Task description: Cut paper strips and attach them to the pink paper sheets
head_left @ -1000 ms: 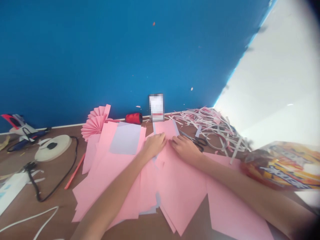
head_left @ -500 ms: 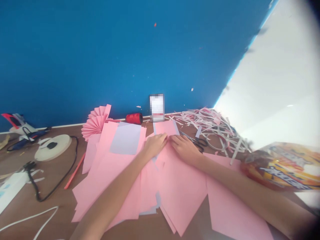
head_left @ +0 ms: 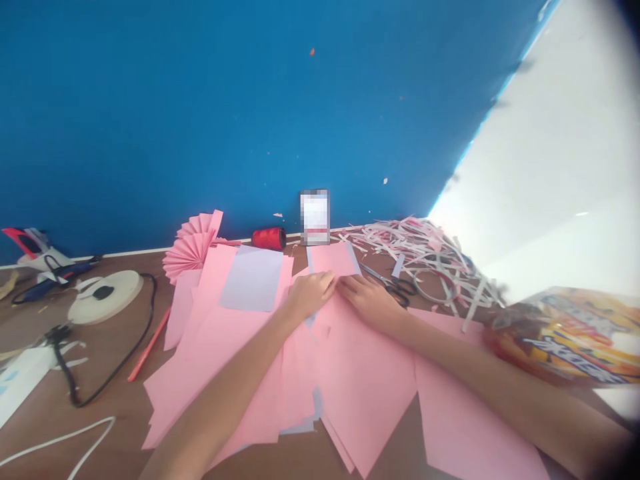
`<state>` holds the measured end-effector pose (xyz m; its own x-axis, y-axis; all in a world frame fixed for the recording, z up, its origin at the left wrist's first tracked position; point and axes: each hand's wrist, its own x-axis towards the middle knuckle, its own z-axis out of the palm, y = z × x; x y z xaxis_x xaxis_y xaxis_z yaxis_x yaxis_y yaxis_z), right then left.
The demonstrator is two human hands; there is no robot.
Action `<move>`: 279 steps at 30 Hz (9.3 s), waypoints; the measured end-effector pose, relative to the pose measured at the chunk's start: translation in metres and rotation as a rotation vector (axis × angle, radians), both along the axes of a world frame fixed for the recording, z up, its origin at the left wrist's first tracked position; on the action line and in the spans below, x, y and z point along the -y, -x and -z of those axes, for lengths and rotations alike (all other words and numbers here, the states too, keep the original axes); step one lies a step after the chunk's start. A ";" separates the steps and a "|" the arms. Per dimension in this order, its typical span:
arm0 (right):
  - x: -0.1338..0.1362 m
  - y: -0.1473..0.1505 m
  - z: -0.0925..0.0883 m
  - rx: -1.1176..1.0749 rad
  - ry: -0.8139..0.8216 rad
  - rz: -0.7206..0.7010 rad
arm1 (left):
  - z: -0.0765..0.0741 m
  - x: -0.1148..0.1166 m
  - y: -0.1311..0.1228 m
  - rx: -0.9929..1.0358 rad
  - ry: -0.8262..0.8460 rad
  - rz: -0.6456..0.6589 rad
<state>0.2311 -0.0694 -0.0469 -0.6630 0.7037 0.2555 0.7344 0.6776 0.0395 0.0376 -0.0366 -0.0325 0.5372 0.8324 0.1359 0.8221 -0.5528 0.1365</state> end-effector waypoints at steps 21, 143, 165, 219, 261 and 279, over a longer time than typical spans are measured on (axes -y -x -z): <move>0.000 0.001 0.005 -0.135 -0.010 0.130 | -0.005 -0.002 0.005 0.033 0.047 0.088; -0.007 -0.007 0.005 -0.664 -0.095 0.244 | 0.010 -0.020 0.020 0.548 0.023 0.070; -0.011 -0.013 0.006 -0.923 -0.067 0.351 | 0.015 -0.022 0.021 0.585 0.032 0.068; -0.002 -0.001 0.002 -0.339 -0.204 0.195 | 0.011 0.002 -0.003 -0.089 -0.415 0.194; 0.000 -0.003 0.000 -0.466 -0.169 0.122 | 0.017 -0.005 0.006 0.044 -0.260 0.060; -0.006 -0.002 0.008 -0.231 -0.129 0.141 | 0.008 0.000 0.003 0.022 -0.218 0.059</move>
<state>0.2335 -0.0632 -0.0552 -0.4748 0.7367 0.4816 0.8207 0.5682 -0.0600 0.0347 -0.0369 -0.0408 0.5795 0.7492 0.3208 0.7853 -0.6185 0.0259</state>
